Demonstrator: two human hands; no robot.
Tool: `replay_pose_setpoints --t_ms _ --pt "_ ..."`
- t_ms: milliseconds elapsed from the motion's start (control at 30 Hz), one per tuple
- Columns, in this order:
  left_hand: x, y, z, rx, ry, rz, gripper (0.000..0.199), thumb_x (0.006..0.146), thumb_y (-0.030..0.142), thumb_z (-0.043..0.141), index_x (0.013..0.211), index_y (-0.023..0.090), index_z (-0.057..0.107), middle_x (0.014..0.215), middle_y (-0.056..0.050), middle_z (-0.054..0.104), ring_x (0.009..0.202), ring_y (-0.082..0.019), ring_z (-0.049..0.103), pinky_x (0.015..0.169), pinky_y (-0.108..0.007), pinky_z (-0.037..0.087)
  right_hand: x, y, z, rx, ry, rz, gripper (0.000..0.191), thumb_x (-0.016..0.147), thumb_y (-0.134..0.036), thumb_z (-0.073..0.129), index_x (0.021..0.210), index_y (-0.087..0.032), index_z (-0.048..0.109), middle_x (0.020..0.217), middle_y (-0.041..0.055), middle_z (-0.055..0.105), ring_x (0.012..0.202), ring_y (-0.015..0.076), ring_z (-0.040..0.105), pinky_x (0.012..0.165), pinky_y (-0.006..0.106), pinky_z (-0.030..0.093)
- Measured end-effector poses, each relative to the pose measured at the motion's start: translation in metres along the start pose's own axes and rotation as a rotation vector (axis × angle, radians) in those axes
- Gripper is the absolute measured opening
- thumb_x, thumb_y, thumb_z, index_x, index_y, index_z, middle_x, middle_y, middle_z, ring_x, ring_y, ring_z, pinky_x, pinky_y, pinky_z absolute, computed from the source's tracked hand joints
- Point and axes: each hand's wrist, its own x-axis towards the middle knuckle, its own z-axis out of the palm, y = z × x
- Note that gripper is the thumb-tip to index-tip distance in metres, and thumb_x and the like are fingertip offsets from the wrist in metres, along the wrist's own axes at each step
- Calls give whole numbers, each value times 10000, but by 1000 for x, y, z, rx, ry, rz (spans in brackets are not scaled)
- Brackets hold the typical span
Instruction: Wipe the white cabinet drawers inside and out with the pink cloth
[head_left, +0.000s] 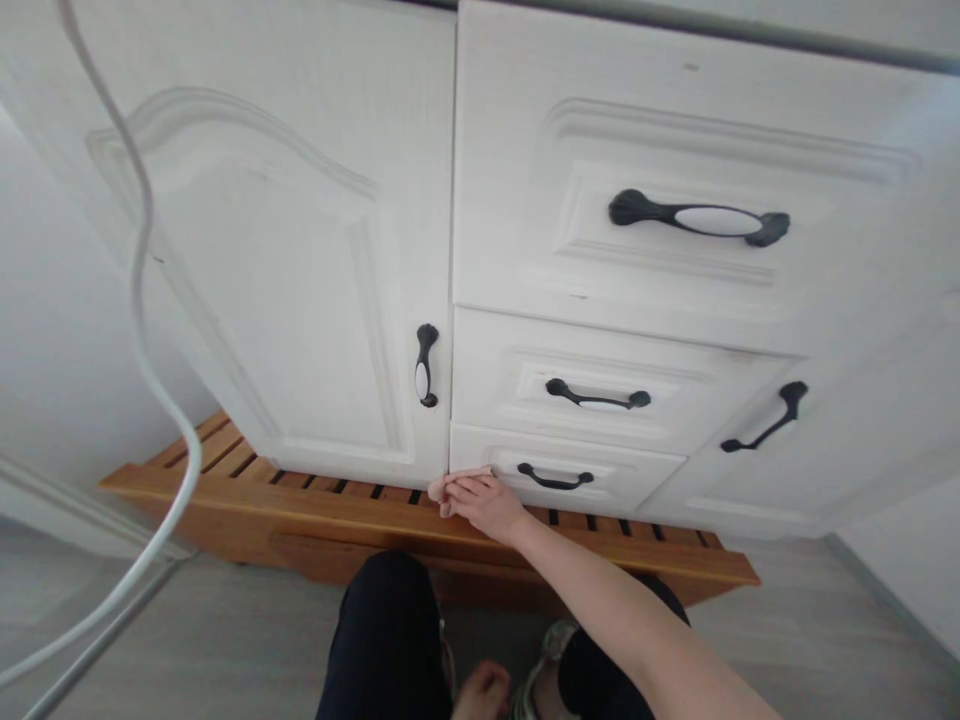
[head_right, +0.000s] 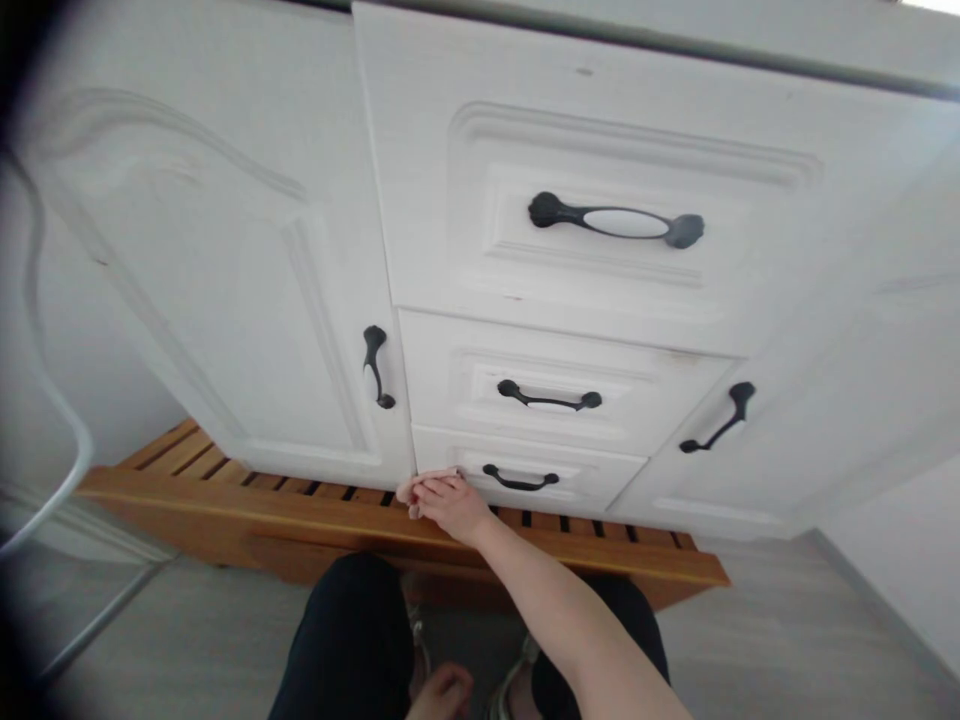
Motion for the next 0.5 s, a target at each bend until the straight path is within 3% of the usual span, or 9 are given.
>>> replay_pose_setpoints --t_ms 100,167,233,333,500 --pt "2 -1 0 38 -8 0 45 707 273 585 675 243 574 610 50 556 682 -158 605 723 -272 459 -16 13 -2 -6 4 -23 272 1029 -277 435 1247 -274 597 1362 -50 625 1271 110 508 990 285 431" --pt "4 -1 0 54 -4 -11 40 711 263 572 676 245 567 594 52 546 677 -161 606 718 -275 458 -41 26 -12 -24 5 -25 291 1025 -254 440 1272 -310 583 1395 -67 597 1305 104 481 983 272 430" --pt "6 -2 1 57 -4 -21 27 716 264 566 702 243 576 603 49 558 681 -165 611 713 -280 462 -78 40 -25 -52 0 3 349 1007 -207 464 1323 -323 557 1429 -54 573 1319 108 473 942 260 442" --pt "8 -4 4 56 -10 -25 40 701 282 581 708 244 572 648 36 585 713 -170 619 729 -285 477 -141 59 -43 -91 -11 71 370 980 -184 507 1307 -344 578 1393 -51 607 1187 118 566 864 272 456" --pt "9 -6 6 118 -35 -58 126 641 379 606 657 272 542 644 28 559 744 -202 621 795 -337 492 -226 85 -68 -97 -40 181 341 913 -177 619 1205 -351 641 1300 -43 669 1160 161 573 935 333 409"
